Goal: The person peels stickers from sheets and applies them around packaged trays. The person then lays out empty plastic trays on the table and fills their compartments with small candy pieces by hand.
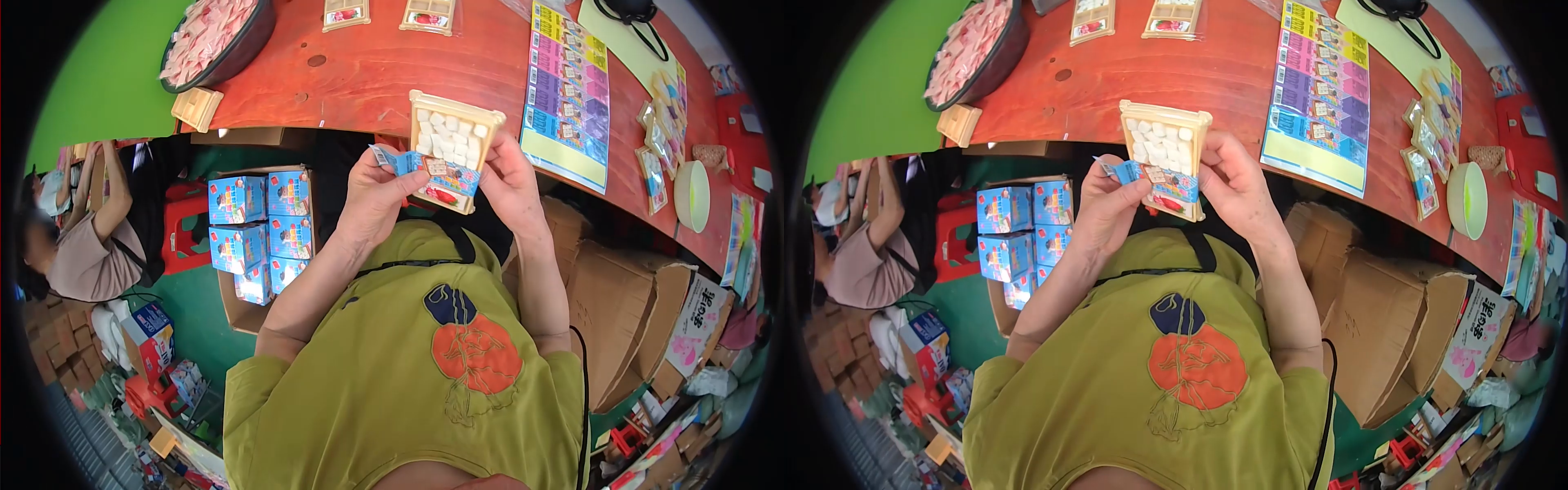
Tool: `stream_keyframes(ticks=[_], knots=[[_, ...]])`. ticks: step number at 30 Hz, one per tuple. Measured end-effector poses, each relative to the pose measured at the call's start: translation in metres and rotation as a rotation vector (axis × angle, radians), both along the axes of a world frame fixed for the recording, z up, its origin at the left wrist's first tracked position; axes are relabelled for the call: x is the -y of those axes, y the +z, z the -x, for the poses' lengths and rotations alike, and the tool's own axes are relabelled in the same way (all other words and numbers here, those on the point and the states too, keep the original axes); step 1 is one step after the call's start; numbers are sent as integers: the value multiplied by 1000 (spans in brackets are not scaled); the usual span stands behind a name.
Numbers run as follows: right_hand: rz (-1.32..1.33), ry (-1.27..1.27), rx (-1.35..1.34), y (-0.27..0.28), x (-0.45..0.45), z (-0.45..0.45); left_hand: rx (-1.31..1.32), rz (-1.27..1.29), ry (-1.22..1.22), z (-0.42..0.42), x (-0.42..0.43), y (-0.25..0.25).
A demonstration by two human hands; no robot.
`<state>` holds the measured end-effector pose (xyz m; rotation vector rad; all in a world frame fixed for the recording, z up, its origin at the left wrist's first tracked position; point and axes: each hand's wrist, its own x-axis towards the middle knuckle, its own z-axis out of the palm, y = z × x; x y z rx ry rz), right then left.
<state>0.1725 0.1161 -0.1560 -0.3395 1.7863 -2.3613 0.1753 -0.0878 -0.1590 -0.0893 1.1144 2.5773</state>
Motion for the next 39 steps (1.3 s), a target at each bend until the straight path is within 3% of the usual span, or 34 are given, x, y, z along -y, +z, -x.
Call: stream_keyframes(ticks=[3, 8, 11, 14, 16, 18, 20, 22, 24, 29, 36, 39], knots=[[89, -132, -1, 5, 2, -19, -89, 28, 27, -10, -4, -2], [1, -157, 58, 10, -7, -33, -237, 112, 78, -17, -12, 10], [162, -246, 75, 13, 2, -38, -314, 221, 99, -18, -12, 10], [313, -236, 119, 8, 5, -42, -203, 222, 149, -16, -14, 12], [44, -307, 34, 7, 14, -48, -226, 294, 108, -15, -14, 10], [-7, -330, 56, 11, 13, -50, -234, 226, 56, -11, -11, 16], [-72, -346, -98, 11, 4, -51, -241, 154, 2, 0, -1, 19], [-237, -268, -337, 21, -10, -43, -604, 365, -213, 15, 24, 21], [-399, -145, -632, 39, -15, -34, -692, 461, -234, 17, 26, 40], [-464, -149, -840, 45, 0, -40, -935, 466, -437, 31, 29, 52], [-452, -115, -890, 44, 5, -43, -756, 347, -653, 29, 26, 55], [-483, -95, -747, 41, 5, -52, -675, 316, -684, 28, 26, 46]])
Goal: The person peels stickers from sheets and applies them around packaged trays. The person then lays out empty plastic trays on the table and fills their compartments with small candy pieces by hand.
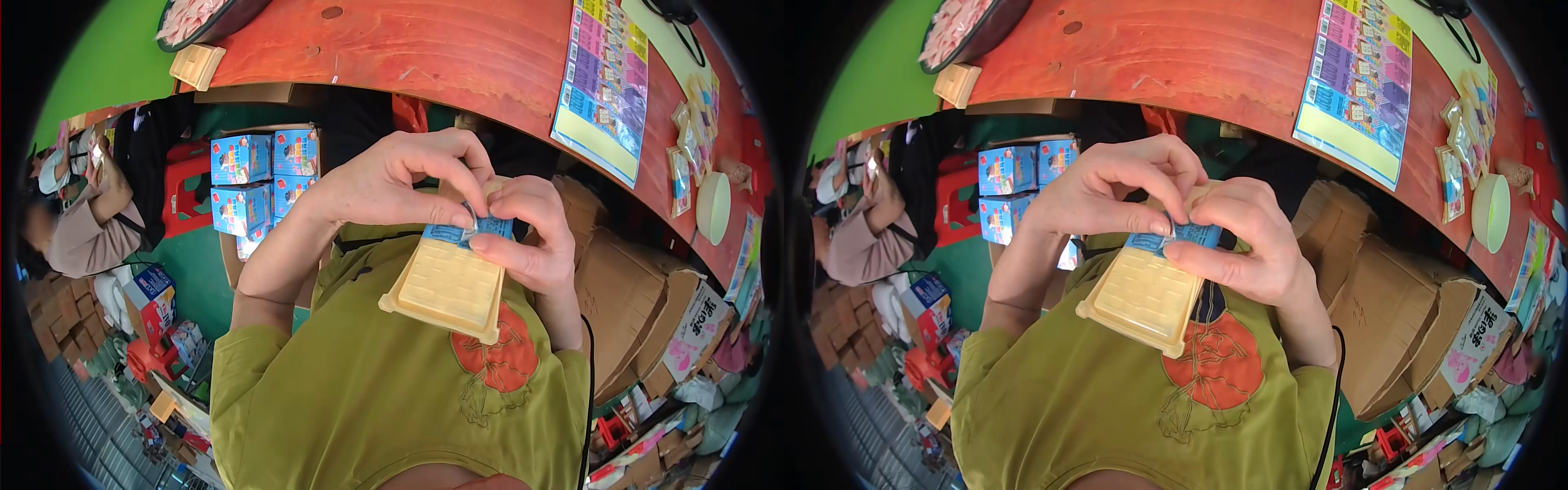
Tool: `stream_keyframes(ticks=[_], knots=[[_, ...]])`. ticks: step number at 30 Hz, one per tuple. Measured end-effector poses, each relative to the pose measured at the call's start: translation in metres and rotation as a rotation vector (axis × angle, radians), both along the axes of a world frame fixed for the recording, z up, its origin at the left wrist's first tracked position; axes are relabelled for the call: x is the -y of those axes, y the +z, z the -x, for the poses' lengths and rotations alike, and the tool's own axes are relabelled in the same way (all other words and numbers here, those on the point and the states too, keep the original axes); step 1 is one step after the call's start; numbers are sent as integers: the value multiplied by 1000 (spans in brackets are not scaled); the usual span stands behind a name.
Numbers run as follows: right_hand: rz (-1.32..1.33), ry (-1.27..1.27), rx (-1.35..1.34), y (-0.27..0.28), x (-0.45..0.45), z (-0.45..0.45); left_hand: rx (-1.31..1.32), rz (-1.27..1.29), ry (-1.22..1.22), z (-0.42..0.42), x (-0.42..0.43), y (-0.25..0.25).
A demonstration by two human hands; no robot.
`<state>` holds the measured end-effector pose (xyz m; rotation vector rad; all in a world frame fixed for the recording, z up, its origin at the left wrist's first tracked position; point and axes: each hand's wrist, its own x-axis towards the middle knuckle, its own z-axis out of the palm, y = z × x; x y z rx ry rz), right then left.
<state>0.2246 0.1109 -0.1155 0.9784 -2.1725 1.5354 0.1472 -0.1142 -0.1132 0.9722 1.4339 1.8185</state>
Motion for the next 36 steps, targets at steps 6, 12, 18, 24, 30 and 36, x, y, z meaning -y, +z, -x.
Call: stream_keyframes(ticks=[6, 12, 18, 24, 30, 36], knots=[[-4, 15, -47, -9, 8, -5, 445, 32, 8, -3, -10, -9], [-67, 4, -292, -11, -3, 9, 372, -45, 87, 0, -28, -23], [-125, -398, -108, 8, -58, 29, 595, 101, 248, 17, -52, -34], [-91, -1224, 232, -3, -228, 78, 459, 268, 300, 23, -67, -50], [-125, -1559, 176, -34, -395, 119, 456, 257, 300, 33, -72, -57], [-338, -1230, 341, -26, -464, 151, 540, 363, 347, 43, -74, -56]])
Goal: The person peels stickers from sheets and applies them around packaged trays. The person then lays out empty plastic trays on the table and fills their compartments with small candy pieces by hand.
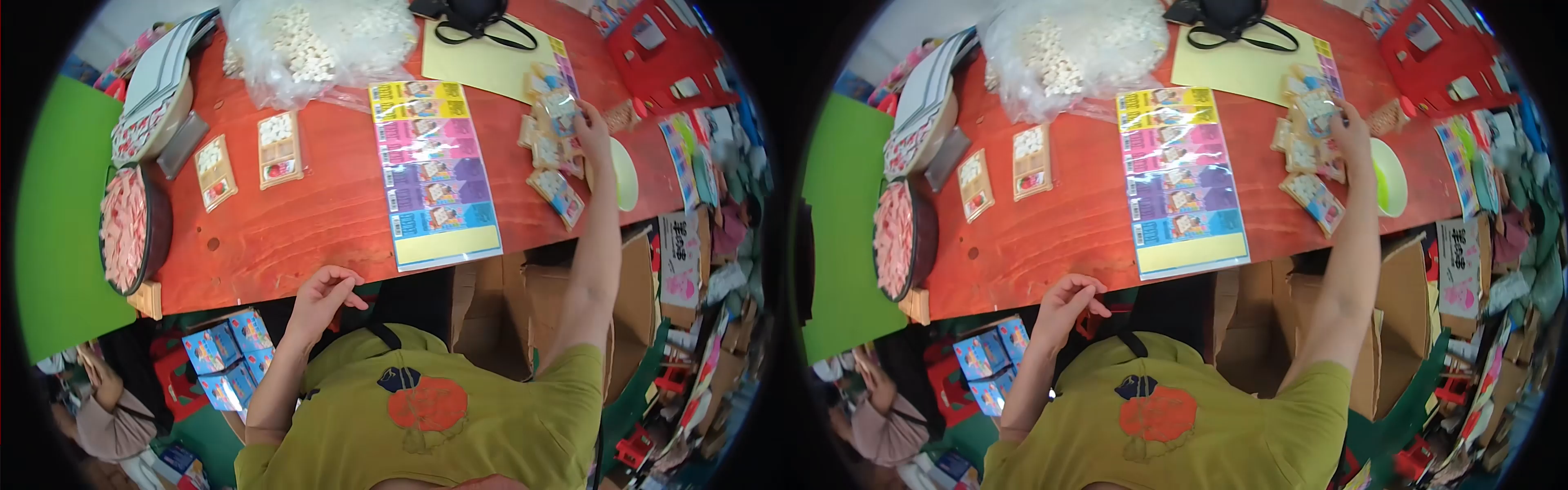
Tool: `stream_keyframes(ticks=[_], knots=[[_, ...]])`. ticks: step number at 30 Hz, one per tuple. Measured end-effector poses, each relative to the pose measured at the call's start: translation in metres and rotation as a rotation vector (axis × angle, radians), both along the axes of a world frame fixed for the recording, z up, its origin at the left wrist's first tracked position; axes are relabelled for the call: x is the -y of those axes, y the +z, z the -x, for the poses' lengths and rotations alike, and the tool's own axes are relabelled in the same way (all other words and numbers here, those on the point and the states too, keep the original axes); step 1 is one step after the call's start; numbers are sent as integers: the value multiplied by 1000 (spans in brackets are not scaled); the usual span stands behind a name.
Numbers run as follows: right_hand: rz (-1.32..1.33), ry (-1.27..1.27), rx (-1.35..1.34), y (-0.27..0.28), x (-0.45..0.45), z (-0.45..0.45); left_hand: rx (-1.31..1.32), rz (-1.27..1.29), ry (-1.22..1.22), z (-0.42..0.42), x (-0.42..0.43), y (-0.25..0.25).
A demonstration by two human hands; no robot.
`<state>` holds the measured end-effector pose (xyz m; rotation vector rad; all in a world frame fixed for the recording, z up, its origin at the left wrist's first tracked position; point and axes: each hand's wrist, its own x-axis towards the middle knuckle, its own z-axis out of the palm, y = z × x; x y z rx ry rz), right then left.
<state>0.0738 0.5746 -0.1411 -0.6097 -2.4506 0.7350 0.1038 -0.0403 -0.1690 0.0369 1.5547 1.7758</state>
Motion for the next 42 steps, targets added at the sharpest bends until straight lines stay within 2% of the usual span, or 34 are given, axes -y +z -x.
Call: stream_keyframes(ticks=[1, 2, 5, 7, 8, 10, 12, 13, 14, 15, 16, 17, 19, 24, 26, 29, 31, 32, 33, 36, 37, 39, 42], knots=[[73, 82, 114, 3, -11, 5, 3, 8, 24, 1, 0, 0], [79, 106, 117, 5, -22, 11, 47, 9, 32, 3, 0, -1], [-11, 196, 236, 9, -47, 30, 105, 10, 65, 8, -5, 2], [-364, 142, 397, 7, -46, 37, 124, 21, 95, 6, -7, 3], [-345, 188, 395, 1, -23, 50, 119, 19, 110, 4, -3, 3], [-905, -32, 159, 13, 34, 46, 101, 42, 83, 6, -6, 4], [-508, 333, -107, 10, 100, 40, 126, 68, 81, 6, -13, 10], [-66, 413, -12, -3, 139, 28, 127, 84, 66, 9, -17, 14], [-147, 584, 34, 16, 197, 15, 147, 131, 18, 11, -20, 21], [-278, 652, 49, -8, 221, -2, 170, 143, 18, 9, -23, 17], [-319, 710, 242, -5, 252, -23, 155, 138, 9, 8, -27, 13], [-250, 831, 371, -14, 272, -37, 131, 130, 5, 5, -31, 11], [-243, 846, 441, -10, 316, -65, 148, 108, 22, -4, -33, 6], [-309, 817, 481, -10, 347, -98, 12, 198, -47, -30, -21, -11], [-311, 821, 446, -13, 351, -101, -42, 264, -57, -36, -21, -11], [-304, 838, 394, -15, 352, -99, 39, 161, 21, -39, -31, 0], [-296, 857, 387, -15, 350, -98, 293, -27, 118, -36, -36, 2], [-265, 896, 368, -14, 350, -98, 315, -77, 137, -36, -37, 3], [-236, 932, 346, -14, 349, -98, 321, -78, 133, -37, -37, 2], [-181, 945, 313, -15, 350, -102, 104, -120, 197, -40, -40, -2], [-159, 961, 303, -15, 350, -103, 107, -124, 192, -40, -41, -2], [-141, 963, 278, -19, 350, -103, 311, -158, 245, -34, -40, 8], [-119, 896, 197, -19, 358, -103, 273, -132, 220, -31, -36, 6]])
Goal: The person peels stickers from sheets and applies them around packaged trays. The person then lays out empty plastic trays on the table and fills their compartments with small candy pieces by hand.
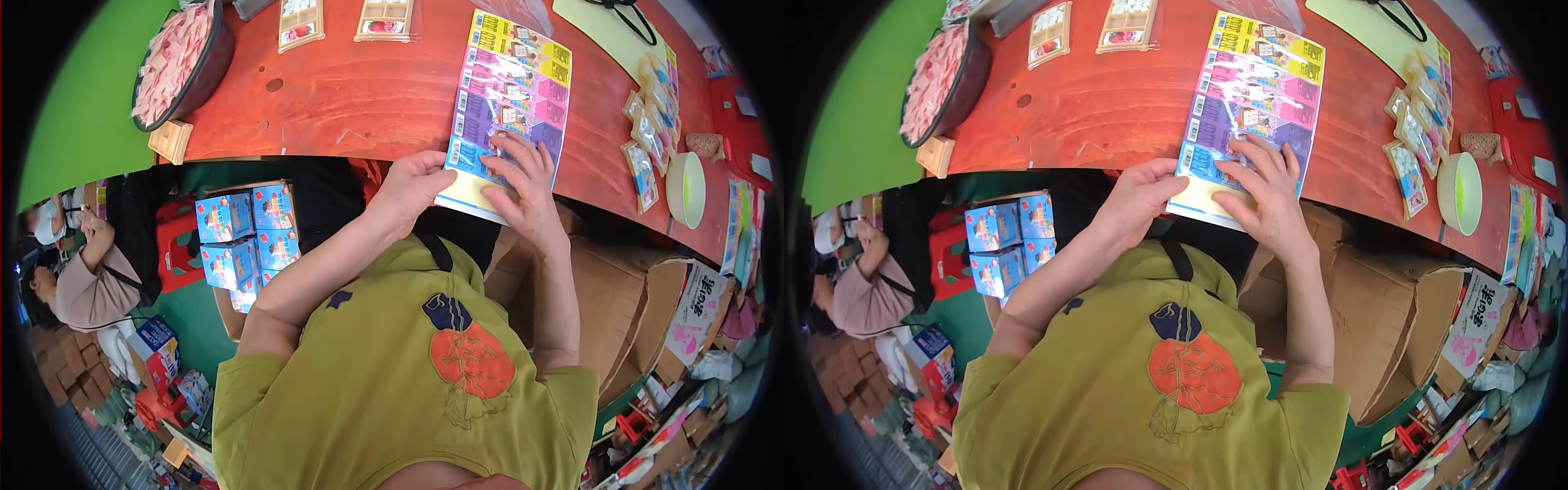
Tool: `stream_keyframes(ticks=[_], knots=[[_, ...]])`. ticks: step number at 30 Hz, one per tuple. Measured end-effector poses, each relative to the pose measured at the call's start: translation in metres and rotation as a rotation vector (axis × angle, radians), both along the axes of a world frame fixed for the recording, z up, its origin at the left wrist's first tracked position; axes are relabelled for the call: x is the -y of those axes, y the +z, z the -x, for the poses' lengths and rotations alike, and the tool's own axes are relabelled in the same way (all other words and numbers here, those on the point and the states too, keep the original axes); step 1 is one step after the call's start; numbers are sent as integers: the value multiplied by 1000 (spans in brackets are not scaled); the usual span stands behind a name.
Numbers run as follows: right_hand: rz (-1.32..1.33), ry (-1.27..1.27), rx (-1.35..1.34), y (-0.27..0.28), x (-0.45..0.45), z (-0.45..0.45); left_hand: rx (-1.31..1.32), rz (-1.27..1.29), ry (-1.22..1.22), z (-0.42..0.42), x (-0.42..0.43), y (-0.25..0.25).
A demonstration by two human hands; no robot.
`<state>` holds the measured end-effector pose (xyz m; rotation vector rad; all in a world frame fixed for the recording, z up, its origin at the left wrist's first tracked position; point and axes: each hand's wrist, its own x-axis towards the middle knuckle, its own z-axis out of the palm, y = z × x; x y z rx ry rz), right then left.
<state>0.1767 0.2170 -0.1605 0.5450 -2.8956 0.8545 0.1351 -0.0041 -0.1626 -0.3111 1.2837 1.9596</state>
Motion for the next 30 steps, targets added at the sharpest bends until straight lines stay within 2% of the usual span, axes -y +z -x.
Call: stream_keyframes(ticks=[6, 10, 17, 19, 25, 30], knots=[[153, -68, -265, 6, 39, 3, -76, 86, -51, -4, 3, 10], [182, -65, -220, 7, 49, 2, -206, 172, -182, -8, 6, 5], [141, -91, -226, 12, 58, -5, -306, 268, -149, -10, -4, -1], [104, -104, -246, 13, 61, -5, -638, 382, -161, -12, -6, -14], [2, -187, -212, 12, 68, -7, -622, 325, -154, -10, -6, -15], [143, -244, -309, 0, 64, -4, -527, 280, -155, -9, -5, -17]])
